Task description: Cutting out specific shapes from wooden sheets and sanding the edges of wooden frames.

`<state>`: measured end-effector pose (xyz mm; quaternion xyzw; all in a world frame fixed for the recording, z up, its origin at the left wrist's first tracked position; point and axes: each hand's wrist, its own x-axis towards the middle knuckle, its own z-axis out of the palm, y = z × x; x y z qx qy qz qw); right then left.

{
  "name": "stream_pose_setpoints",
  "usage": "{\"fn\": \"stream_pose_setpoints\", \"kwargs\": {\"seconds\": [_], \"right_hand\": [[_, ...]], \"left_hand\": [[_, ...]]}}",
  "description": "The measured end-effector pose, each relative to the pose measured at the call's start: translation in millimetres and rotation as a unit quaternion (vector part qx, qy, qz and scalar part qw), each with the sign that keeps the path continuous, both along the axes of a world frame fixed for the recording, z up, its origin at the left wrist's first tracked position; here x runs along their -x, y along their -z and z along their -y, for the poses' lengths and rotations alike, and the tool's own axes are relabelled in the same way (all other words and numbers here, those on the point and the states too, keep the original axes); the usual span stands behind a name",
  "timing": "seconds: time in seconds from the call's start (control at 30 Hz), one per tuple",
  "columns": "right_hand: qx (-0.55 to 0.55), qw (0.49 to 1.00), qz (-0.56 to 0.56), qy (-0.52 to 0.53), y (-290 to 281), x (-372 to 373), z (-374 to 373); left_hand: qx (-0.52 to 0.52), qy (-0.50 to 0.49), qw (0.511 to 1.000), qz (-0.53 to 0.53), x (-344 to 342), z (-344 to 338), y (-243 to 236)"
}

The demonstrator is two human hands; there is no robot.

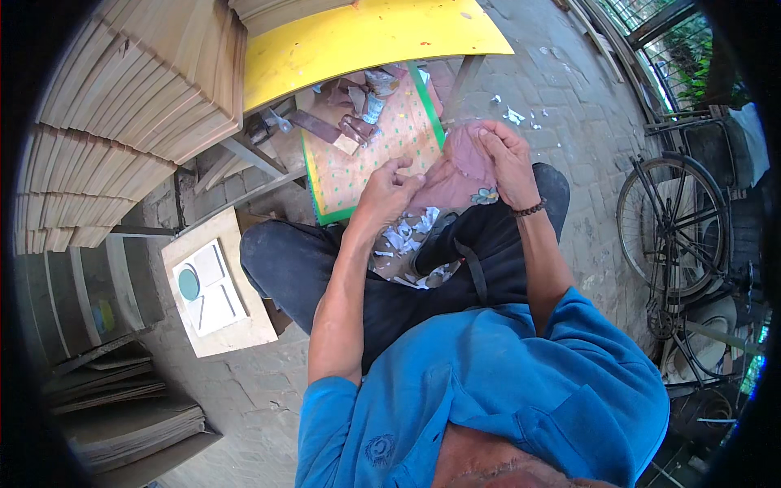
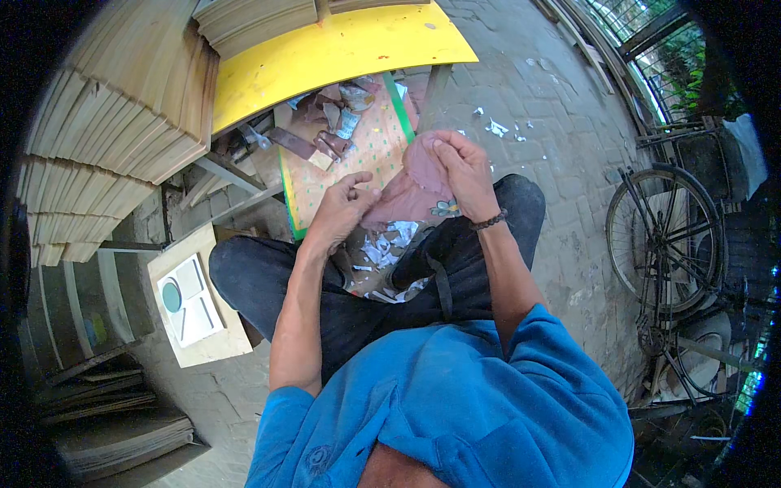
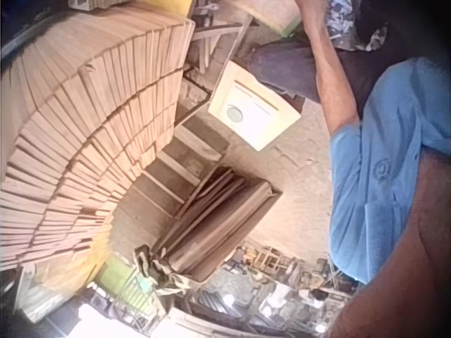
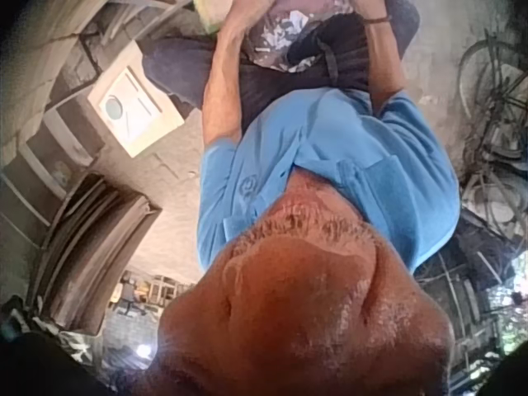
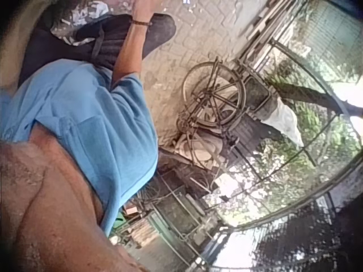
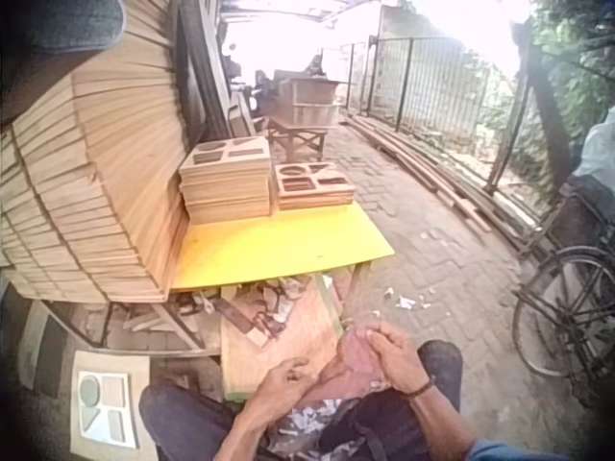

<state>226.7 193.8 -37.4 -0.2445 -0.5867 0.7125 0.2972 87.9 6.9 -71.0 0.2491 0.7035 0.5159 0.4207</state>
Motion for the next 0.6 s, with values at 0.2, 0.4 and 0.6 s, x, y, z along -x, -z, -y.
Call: {"fn": "stream_pose_setpoints", "kwargs": {"seconds": [0.2, 0.4, 0.6], "right_hand": [[-0.412, 0.891, 0.154, -0.113, -20, -8, 19], [-0.631, 0.745, 0.065, -0.208, -2, -12, 86], [-0.426, 0.889, 0.071, -0.152, 18, -44, 70]], "left_hand": [[0.04, -0.091, 0.99, -0.105, 6, -3, -2], [-0.031, -0.074, 0.964, 0.255, -20, -5, -36], [-0.163, -0.193, 0.926, 0.279, -5, 1, -1]]}}
